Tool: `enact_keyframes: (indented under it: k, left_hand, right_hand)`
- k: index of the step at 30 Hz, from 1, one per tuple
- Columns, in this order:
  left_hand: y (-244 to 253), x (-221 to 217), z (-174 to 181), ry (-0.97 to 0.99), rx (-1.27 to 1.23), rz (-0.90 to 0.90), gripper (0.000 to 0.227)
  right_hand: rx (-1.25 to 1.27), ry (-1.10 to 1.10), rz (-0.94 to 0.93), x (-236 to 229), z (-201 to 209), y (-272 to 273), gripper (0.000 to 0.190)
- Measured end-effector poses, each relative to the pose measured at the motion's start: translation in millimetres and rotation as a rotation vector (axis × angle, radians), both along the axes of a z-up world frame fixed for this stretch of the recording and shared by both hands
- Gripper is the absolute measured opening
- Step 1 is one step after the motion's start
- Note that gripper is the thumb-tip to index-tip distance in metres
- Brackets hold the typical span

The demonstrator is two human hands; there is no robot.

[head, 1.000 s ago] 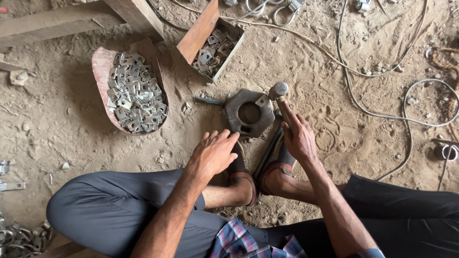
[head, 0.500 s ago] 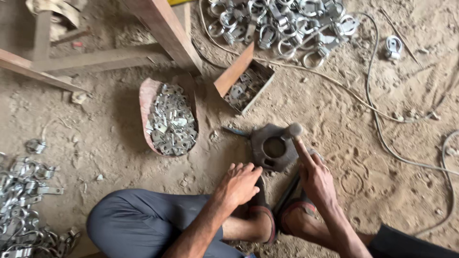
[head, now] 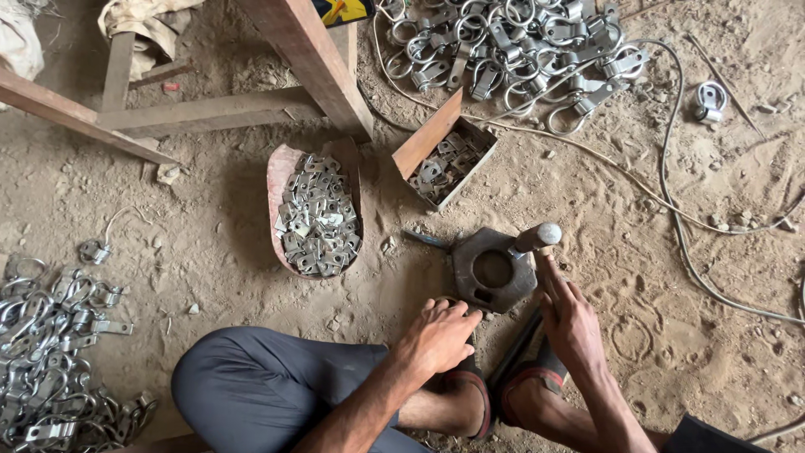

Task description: The person sits on the ground and uses a hammer to strike small metal parts placed on a metal anvil. The person repeatedly picks up parts from a container, positions them on the anvil, and hammers them before placing them into a wooden box.

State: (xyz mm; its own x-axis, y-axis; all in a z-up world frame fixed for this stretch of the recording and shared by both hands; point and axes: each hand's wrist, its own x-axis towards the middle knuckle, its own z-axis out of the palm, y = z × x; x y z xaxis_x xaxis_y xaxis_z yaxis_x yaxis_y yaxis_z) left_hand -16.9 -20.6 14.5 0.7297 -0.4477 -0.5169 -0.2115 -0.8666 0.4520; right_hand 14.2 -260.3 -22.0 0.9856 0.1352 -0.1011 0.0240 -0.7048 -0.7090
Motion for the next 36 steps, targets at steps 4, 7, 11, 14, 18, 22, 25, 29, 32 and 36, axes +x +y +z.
enact_keyframes:
  k: [4, 7, 11, 14, 18, 22, 25, 29, 32, 36]
  left_hand:
    - [1.0, -0.7, -6.2, -0.001, -0.017, 0.007, 0.058]
    - [2.4, -1.8, -13.7, -0.004, 0.002, 0.027, 0.062]
    - [1.5, -3.1, -20.5, 0.032, 0.025, -0.005, 0.06]
    - [-1.4, -2.8, -24.9, 0.054, 0.024, -0.02, 0.064]
    - [-0.9, -1.9, -21.4, 0.047, 0.029, -0.013, 0.059]
    - [-0.3, -0.3, -13.4, 0.045, 0.031, -0.009, 0.06]
    - [0.3, -1.1, -11.3, 0.051, 0.023, -0.004, 0.059]
    - [1.1, -2.0, -11.6, 0.025, 0.012, -0.001, 0.061]
    - [1.1, -1.4, -11.1, 0.025, 0.014, 0.001, 0.061]
    - [2.3, -2.6, -8.9, 0.019, 0.012, -0.002, 0.061]
  right_hand:
    - [-0.071, 0.043, -0.002, 0.0, 5.4, 0.5, 0.071]
    - [-0.135, 0.089, 0.003, 2.1, 12.2, 5.0, 0.069]
    - [-0.158, 0.069, 0.01, -0.6, 15.7, 8.6, 0.065]
    - [-0.15, 0.083, 0.005, -1.8, 11.3, 6.8, 0.064]
    - [-0.141, 0.066, 0.01, -2.7, 6.7, 5.5, 0.066]
    - [-0.163, 0.052, 0.024, -3.6, 8.2, 6.0, 0.067]
    - [-0.186, 0.067, 0.018, -4.0, 10.1, 7.7, 0.068]
    - [-0.164, 0.072, 0.014, -4.3, 11.4, 7.2, 0.068]
    - [-0.151, 0.066, 0.015, -3.8, 10.6, 7.1, 0.067]
    - [-0.154, 0.052, 0.019, -3.5, 12.5, 7.7, 0.068]
